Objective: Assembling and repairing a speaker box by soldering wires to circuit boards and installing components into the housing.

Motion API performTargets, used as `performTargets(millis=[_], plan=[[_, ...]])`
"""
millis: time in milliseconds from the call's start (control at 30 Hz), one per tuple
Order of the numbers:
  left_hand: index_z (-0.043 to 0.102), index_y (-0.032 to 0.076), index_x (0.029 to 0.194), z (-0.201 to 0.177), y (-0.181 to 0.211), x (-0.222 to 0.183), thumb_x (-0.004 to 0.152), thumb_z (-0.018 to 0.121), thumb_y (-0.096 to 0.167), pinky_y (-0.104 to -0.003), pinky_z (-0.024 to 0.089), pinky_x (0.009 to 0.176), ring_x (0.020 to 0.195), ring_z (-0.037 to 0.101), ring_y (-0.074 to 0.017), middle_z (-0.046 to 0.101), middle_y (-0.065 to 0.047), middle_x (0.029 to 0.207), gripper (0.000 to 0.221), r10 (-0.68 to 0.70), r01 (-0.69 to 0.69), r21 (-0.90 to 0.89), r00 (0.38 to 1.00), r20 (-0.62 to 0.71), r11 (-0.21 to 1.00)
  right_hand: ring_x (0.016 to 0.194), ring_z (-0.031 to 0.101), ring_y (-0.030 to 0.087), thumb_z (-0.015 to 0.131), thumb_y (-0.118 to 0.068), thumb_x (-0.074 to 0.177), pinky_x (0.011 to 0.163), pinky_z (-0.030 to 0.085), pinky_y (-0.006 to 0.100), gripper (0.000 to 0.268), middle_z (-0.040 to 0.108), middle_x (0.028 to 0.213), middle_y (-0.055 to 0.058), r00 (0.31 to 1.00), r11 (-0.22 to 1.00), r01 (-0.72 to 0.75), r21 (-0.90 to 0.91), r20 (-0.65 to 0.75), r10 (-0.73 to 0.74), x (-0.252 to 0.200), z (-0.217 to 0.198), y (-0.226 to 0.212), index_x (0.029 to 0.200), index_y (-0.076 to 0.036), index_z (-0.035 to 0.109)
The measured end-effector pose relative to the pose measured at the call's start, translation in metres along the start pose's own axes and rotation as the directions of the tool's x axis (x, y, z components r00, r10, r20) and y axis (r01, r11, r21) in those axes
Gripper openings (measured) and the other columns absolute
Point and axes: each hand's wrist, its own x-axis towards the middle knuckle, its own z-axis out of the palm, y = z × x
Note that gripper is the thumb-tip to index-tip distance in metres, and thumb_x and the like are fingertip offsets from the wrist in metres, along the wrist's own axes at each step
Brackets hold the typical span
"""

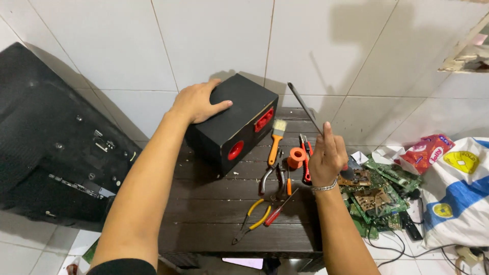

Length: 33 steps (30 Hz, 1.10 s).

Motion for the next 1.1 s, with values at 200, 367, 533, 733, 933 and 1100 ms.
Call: performTargets(millis=[200,367,533,733,933,1100], plan=[[0.073,0.013,0.116,0.051,-0.076,0.064,0.094,0.066,0.046,-0.042,0.05,0.088,0.094,0.071,-0.0264,0.074,-0.007,0.098,0.041,0.401,-0.15,0.477,0.779,-0.483,0.866,0.048,0.043,0.029,0.063,0.005,0.101,0.049,0.038,0.039,0.031,0.048,0.063,0.013,0.999,0.999,0.05,-0.021,-0.006,-0.051,0.014,-0.01,-0.007,0.131,0.009,0.072],[0.073,0.018,0.102,0.064,-0.043,0.024,0.091,0.073,0.034,-0.041,0.047,0.092,0.097,0.067,-0.024,0.07,-0.002,0.096,0.019,0.195,-0.108,0.163,0.533,-0.823,0.981,0.053,0.049,0.027,0.064,0.003,0.103,0.053,0.04,0.038,0.032,0.053,0.069,0.012,0.999,0.999,-0.018,-0.047,0.026,0.019,0.032,-0.009,-0.021,0.133,0.005,0.072],[0.048,0.003,0.147,0.108,0.014,-0.05,0.09,0.078,0.033,-0.065,0.027,0.118,0.146,0.028,-0.0542,0.035,-0.03,0.157,0.071,-0.168,-0.152,-0.332,0.628,-0.76,0.931,0.066,0.061,0.039,0.059,0.001,0.109,0.063,0.045,0.044,0.029,0.063,0.081,0.022,0.965,0.971,-0.238,-0.017,0.109,0.239,0.069,-0.006,-0.058,0.137,0.003,0.066],[0.042,0.0,0.152,0.117,-0.012,-0.042,0.092,0.078,0.021,-0.059,0.018,0.125,0.154,0.013,-0.0473,0.029,-0.029,0.162,0.072,-0.245,-0.217,-0.529,0.703,-0.668,0.821,0.054,0.044,0.008,0.05,-0.005,0.109,0.045,0.034,0.024,0.031,0.049,0.067,0.001,0.68,0.627,-0.733,0.264,0.261,0.685,0.066,-0.006,-0.048,0.137,-0.002,0.063],[0.055,0.007,0.145,0.11,-0.042,-0.025,0.091,0.078,0.033,-0.049,0.02,0.127,0.156,0.017,-0.0347,0.032,-0.017,0.164,0.064,-0.233,-0.192,-0.59,0.79,-0.567,0.785,0.051,0.042,0.007,0.045,-0.009,0.109,0.038,0.033,0.024,0.028,0.046,0.07,0.002,0.475,0.357,-0.86,0.365,0.312,0.823,0.042,-0.001,-0.036,0.132,-0.002,0.06],[0.066,0.012,0.129,0.109,-0.039,-0.025,0.09,0.079,0.033,-0.045,0.021,0.127,0.156,0.019,-0.03,0.032,-0.01,0.165,0.046,-0.28,-0.175,-0.622,0.778,-0.562,0.763,0.057,0.061,0.013,0.044,-0.008,0.106,0.036,0.05,0.023,0.044,0.065,0.08,0.011,0.237,0.176,-0.97,0.167,0.493,0.837,0.013,0.01,-0.02,0.147,0.006,0.04]])
